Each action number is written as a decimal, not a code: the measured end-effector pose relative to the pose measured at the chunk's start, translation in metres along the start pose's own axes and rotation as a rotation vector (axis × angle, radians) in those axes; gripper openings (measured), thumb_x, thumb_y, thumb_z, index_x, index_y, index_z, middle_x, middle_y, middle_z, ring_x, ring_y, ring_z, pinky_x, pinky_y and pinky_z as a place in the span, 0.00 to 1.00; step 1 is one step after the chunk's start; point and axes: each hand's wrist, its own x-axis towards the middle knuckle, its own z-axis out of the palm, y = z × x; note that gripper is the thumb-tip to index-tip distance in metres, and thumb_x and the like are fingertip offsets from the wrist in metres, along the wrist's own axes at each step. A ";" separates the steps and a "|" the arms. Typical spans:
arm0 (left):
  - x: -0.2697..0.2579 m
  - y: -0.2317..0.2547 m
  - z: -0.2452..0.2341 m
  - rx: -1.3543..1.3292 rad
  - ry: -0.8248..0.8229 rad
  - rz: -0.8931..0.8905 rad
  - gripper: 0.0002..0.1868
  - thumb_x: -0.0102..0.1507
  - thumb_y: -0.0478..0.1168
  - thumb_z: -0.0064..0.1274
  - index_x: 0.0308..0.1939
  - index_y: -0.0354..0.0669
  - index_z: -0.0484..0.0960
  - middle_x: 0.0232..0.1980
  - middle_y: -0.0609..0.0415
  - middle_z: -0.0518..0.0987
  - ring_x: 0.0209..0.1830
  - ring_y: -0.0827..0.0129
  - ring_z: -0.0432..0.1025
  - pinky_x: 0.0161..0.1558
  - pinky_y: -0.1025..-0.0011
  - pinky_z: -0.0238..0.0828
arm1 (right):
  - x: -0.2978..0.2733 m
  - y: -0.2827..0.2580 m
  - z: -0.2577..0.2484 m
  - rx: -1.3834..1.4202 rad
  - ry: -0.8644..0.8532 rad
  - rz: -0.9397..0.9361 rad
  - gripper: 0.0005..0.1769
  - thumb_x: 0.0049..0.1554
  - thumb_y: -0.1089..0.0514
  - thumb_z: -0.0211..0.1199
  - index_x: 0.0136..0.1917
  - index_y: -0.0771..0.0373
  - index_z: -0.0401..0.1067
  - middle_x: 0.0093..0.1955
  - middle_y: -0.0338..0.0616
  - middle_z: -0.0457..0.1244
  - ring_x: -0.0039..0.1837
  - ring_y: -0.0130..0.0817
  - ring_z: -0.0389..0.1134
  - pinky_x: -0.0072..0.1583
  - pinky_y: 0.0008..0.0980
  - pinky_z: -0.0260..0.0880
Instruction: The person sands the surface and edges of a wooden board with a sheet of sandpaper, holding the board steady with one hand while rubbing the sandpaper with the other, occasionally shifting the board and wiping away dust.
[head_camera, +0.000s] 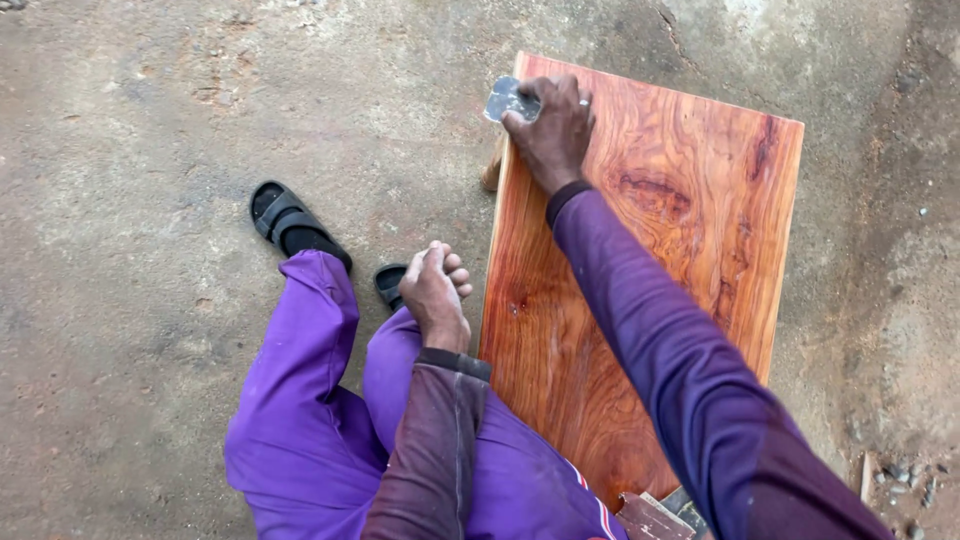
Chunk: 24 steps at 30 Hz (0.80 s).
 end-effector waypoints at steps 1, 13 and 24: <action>0.003 0.002 -0.001 0.003 -0.005 0.000 0.11 0.68 0.43 0.49 0.43 0.39 0.80 0.29 0.60 0.75 0.21 0.78 0.65 0.21 0.77 0.63 | -0.013 0.003 0.006 -0.002 0.004 0.004 0.20 0.45 0.45 0.79 0.49 0.49 0.79 0.51 0.39 0.63 0.57 0.39 0.61 0.58 0.40 0.64; 0.019 -0.013 -0.010 -0.106 0.078 0.053 0.09 0.67 0.42 0.49 0.40 0.39 0.77 0.27 0.59 0.73 0.19 0.77 0.66 0.19 0.77 0.62 | -0.245 -0.040 -0.065 0.131 -0.049 -0.156 0.21 0.43 0.52 0.76 0.50 0.54 0.75 0.54 0.41 0.64 0.62 0.41 0.63 0.67 0.48 0.60; 0.028 -0.020 -0.033 -0.139 0.131 0.102 0.07 0.66 0.41 0.50 0.39 0.41 0.79 0.27 0.61 0.74 0.18 0.76 0.67 0.18 0.76 0.64 | 0.010 0.006 0.040 -0.036 0.114 -0.080 0.15 0.45 0.55 0.78 0.42 0.52 0.73 0.48 0.39 0.60 0.56 0.39 0.61 0.58 0.40 0.64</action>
